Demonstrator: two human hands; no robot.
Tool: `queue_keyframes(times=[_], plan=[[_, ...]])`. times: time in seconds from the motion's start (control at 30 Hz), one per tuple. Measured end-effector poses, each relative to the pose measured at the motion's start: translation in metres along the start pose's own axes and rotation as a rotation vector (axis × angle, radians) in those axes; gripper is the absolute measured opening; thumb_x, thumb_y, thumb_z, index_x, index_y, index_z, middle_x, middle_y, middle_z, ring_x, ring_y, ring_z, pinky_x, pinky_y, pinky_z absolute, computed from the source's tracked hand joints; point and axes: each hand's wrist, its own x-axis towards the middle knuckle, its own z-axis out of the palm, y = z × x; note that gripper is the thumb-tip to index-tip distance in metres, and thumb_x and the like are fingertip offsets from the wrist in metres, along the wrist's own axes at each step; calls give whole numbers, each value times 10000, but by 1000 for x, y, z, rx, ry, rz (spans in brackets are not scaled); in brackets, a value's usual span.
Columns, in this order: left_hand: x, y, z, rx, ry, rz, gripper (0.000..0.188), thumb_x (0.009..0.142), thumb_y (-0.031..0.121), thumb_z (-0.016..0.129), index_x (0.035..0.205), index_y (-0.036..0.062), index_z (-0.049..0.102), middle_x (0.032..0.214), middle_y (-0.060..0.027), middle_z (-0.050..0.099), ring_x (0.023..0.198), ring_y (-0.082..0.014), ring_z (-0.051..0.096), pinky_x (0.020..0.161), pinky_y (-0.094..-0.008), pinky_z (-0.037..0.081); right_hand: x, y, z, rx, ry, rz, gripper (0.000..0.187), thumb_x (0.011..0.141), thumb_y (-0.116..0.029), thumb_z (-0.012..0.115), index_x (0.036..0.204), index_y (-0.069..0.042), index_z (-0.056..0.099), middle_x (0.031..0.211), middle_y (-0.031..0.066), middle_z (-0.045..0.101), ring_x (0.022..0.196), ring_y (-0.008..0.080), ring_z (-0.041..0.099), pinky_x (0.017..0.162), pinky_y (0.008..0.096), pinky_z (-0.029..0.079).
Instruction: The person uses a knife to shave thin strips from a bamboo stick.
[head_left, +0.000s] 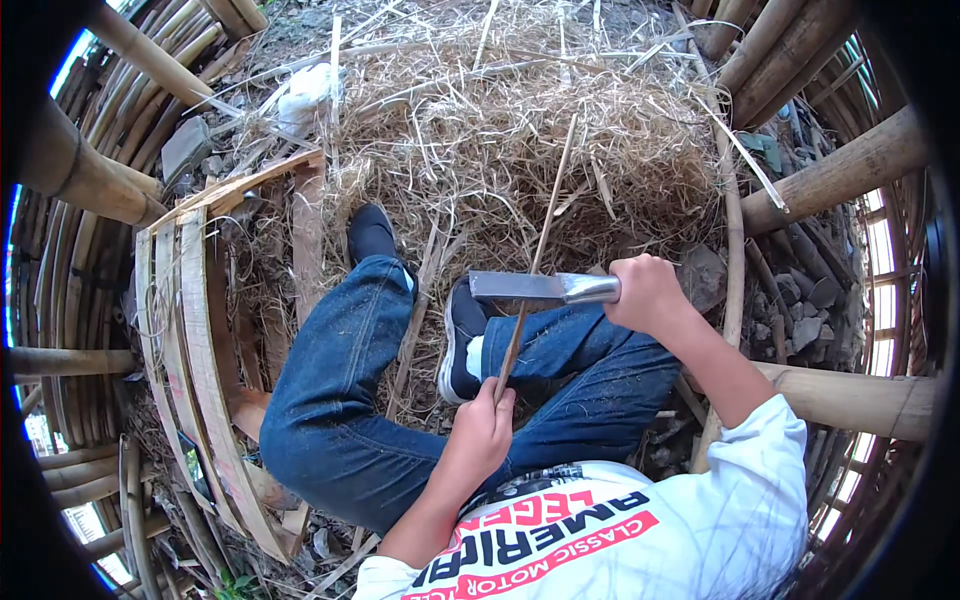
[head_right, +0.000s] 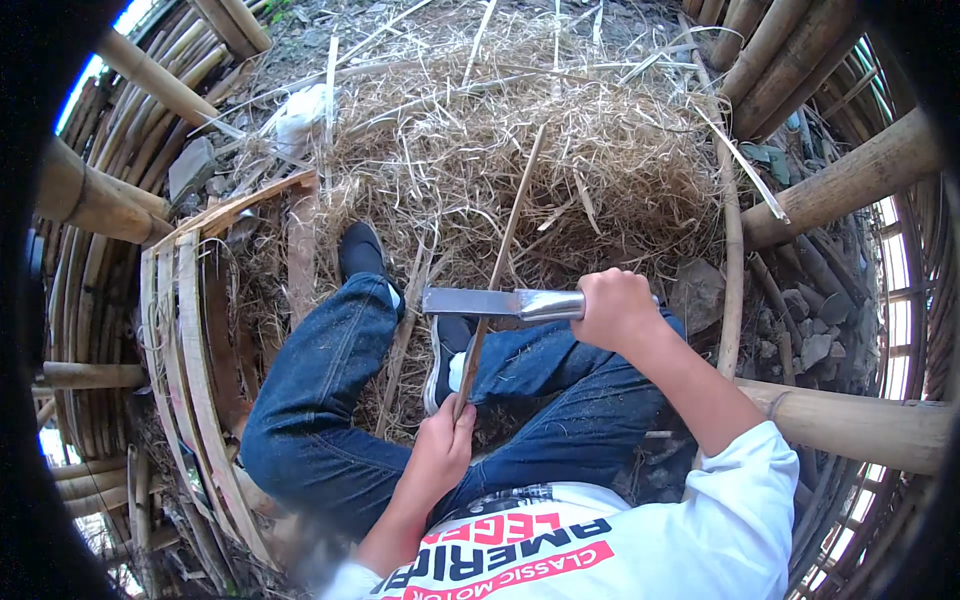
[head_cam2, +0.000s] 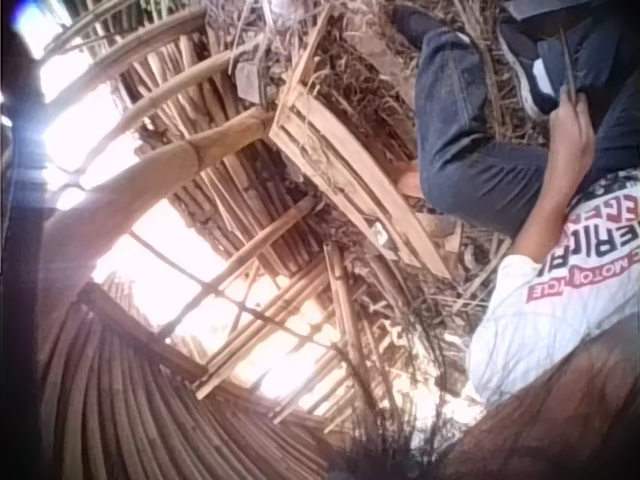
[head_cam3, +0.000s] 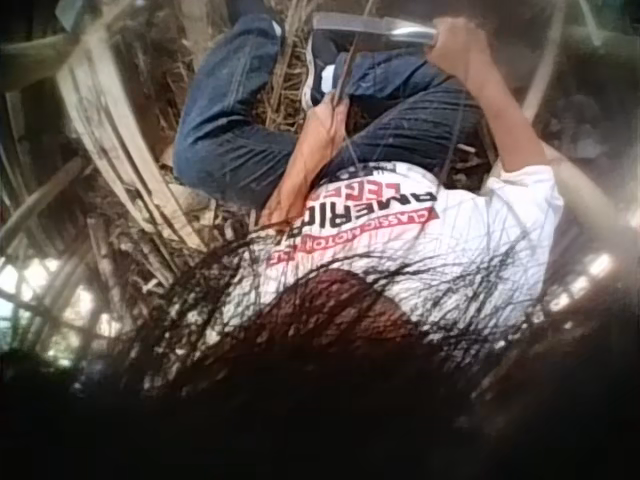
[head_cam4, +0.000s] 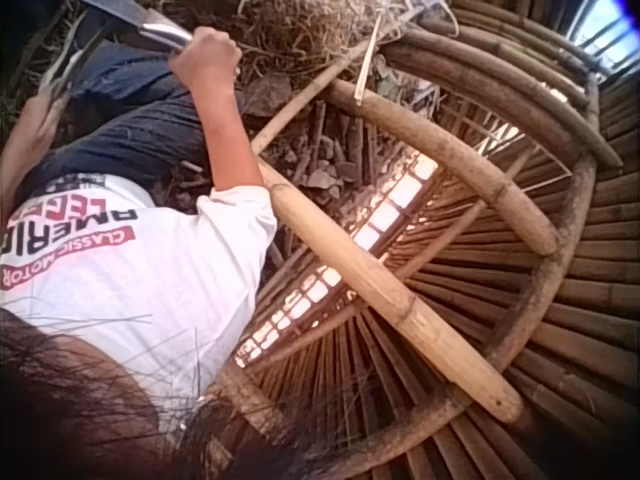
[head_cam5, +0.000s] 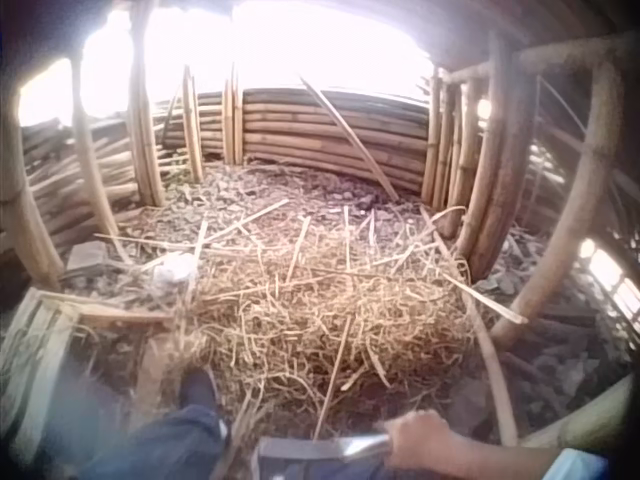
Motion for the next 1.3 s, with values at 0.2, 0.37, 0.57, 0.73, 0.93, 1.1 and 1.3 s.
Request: queue_keyframes(times=[0.2,0.37,0.57,0.73,0.93,1.1,1.3], plan=[[0,-2,2,67,27,-6,220,991,180,463,967,-34,513,651,-275,525,666,-490,563,556,-473,407,14,6,6,-77,5,7,195,630,-230,690,720,-58,670,728,187,668,718,361,677,691,451,554],[0,-7,1,84,20,-15,211,995,181,460,973,-24,502,613,-262,515,634,-476,569,530,-467,399,24,11,19,-71,80,-10,196,591,-219,702,706,-74,636,723,168,661,729,366,661,694,460,538],[3,-7,1,60,52,5,213,997,181,455,959,-25,494,599,-257,504,614,-478,557,522,-470,393,38,17,23,-101,150,-63,234,583,-241,709,728,-76,629,719,161,652,733,360,666,691,451,545],[-11,-2,2,45,-4,-32,200,985,177,469,943,-17,483,649,-278,532,681,-493,569,562,-478,418,63,62,22,-170,227,387,203,678,-224,682,804,-65,674,785,191,678,794,368,682,724,452,550],[0,2,-3,-46,-17,-85,166,973,150,489,932,-9,463,669,-301,548,723,-499,569,573,-515,416,39,88,-54,-40,308,489,247,777,-226,628,876,-14,705,838,241,679,835,388,675,755,455,535],[3,-9,0,-108,-62,-81,232,986,195,483,892,-18,482,635,-238,518,596,-419,521,551,-433,400,13,54,-23,326,321,348,276,773,-268,651,871,-15,704,750,223,667,754,374,676,701,446,542],[7,-9,5,-60,-31,-53,277,995,230,473,923,-35,513,614,-230,503,550,-392,497,556,-440,394,0,-3,7,101,45,-18,184,664,-250,682,732,-79,675,714,169,668,712,362,674,712,438,557]])
